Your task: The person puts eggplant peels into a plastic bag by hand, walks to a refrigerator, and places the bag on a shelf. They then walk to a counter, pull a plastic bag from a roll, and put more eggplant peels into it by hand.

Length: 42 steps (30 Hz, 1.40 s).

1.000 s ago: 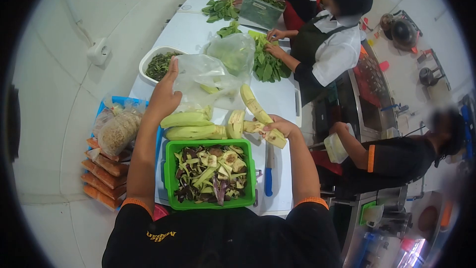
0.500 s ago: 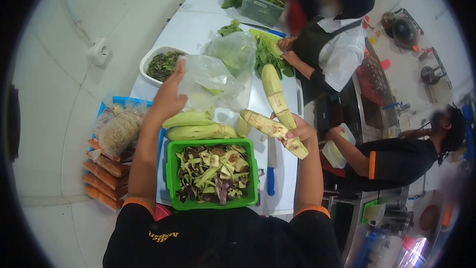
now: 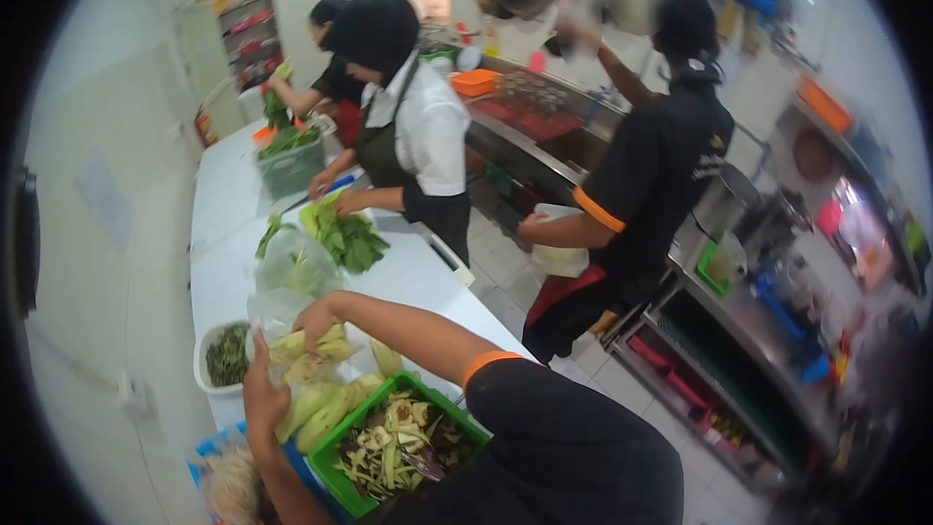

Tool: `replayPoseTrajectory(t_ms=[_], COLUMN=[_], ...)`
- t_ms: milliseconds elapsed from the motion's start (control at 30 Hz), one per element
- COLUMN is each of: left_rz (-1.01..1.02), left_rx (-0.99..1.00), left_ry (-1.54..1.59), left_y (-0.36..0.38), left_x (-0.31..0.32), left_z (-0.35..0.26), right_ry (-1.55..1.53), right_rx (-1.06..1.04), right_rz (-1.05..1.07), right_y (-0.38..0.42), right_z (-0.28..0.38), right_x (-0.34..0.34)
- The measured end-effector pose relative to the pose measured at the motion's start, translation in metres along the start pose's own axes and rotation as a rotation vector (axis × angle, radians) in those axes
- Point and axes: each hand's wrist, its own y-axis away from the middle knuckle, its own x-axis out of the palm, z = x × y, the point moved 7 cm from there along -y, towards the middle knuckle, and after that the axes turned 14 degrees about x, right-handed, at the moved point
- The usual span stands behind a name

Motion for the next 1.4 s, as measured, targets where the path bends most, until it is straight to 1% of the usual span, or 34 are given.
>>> replayPoseTrajectory(t_ms=[33,67,100,133,167,200,233,267,300,333,400,433,500,567,633,700,733,767,800,833,900,933,967,1000,1033,1133,1200,1233,1300,1367,1400], left_rz=[0.021,0.028,0.043,-0.001,-0.044,-0.081,-0.074,-0.052,-0.035,-0.023,-0.177,-0.246,-0.330,-0.412,-0.439,-0.451,-0.474,-0.498,-0.495,-0.490,-0.387,-0.334,-0.330,-0.323,-0.314,-0.049,-0.079,-0.095,-0.098,-0.099,-0.097], left_rx=[0.019,0.037,0.032,0.045,0.060,0.074,0.074,0.099,0.121,0.141,0.103,0.078,-0.048,-0.085,-0.009,-0.033,-0.041,-0.050,-0.110,-0.170,-0.318,-0.391,-0.243,-0.094,0.052,-0.311,-0.377,-0.412,-0.379,-0.367,-0.370], left_ry=[-0.043,-0.076,-0.106,-0.074,-0.046,-0.020,0.051,0.046,0.041,0.040,0.234,0.329,0.351,0.313,0.255,0.245,0.222,0.199,0.175,0.152,-0.003,-0.084,-0.163,-0.240,-0.320,-0.495,-0.509,-0.514,-0.395,-0.268,-0.204], left_y=[-0.001,-0.002,0.005,0.007,0.005,0.002,-0.004,-0.009,-0.014,-0.019,-0.028,-0.031,-0.041,-0.044,-0.044,-0.040,-0.032,-0.020,-0.014,-0.008,-0.002,-0.001,-0.004,-0.004,-0.004,-0.014,-0.023,-0.023,-0.023,-0.020,-0.022], left_x=[-0.002,-0.001,0.000,-0.006,-0.013,-0.017,-0.013,-0.010,-0.006,-0.001,0.000,-0.001,-0.009,-0.008,-0.007,-0.018,-0.023,-0.034,-0.043,-0.052,-0.069,-0.075,-0.080,-0.083,-0.085,-0.079,-0.076,-0.076,-0.069,-0.059,-0.055], left_z=[0.002,0.005,0.009,0.009,0.009,0.009,0.010,0.008,0.007,0.005,0.012,0.015,-0.005,-0.008,0.027,0.015,0.030,0.059,0.063,0.066,0.069,0.077,0.085,0.102,0.105,0.097,0.064,0.058,0.064,0.065,0.061], right_ry=[-0.214,-0.340,-0.477,-0.610,-0.688,-0.785,-0.880,-0.970,-1.106,-1.126,-1.159,-1.204,-1.308,-1.369,-1.166,-0.686,-0.431,-0.171,0.097,0.208,0.437,0.402,0.365,0.408,0.449,0.483,0.439,0.417,0.203,0.662,0.588], right_rx=[0.068,0.131,0.196,0.254,0.224,0.165,0.106,0.049,0.032,-0.019,-0.116,-0.149,-0.212,-0.211,-0.105,0.085,0.075,0.061,0.047,0.087,0.170,0.051,-0.072,-0.051,-0.032,-0.246,-0.344,-0.391,0.124,0.484,0.558], right_rz=[0.055,0.055,0.076,0.101,0.075,0.100,0.130,0.163,0.246,0.258,0.279,0.152,-0.093,-0.335,-0.465,-0.451,-0.597,-0.734,-0.859,-0.819,-0.736,-0.899,-1.060,-1.053,-1.042,-1.139,-1.003,-0.931,-0.650,-0.499,-0.418], right_y=[0.000,-0.007,-0.025,-0.032,-0.018,-0.015,-0.013,-0.014,-0.030,-0.033,-0.025,-0.024,-0.023,-0.023,-0.018,-0.014,-0.023,-0.051,-0.066,-0.056,-0.014,-0.003,0.009,0.019,0.029,0.060,0.088,0.106,0.135,0.121,0.103], right_z=[0.001,-0.011,-0.037,-0.055,-0.053,-0.048,-0.044,-0.044,-0.051,-0.052,-0.040,-0.035,-0.019,0.007,0.006,0.002,-0.007,-0.027,-0.033,-0.029,-0.014,-0.011,-0.008,-0.002,0.006,0.031,0.042,0.047,0.012,-0.037,-0.073], right_x=[-0.012,-0.035,-0.049,-0.057,-0.059,-0.059,-0.055,-0.050,-0.049,-0.042,-0.029,-0.030,-0.017,0.002,0.007,0.002,-0.008,-0.021,-0.027,-0.030,-0.055,-0.072,-0.088,-0.104,-0.118,-0.124,-0.124,-0.117,-0.094,-0.058,-0.042])
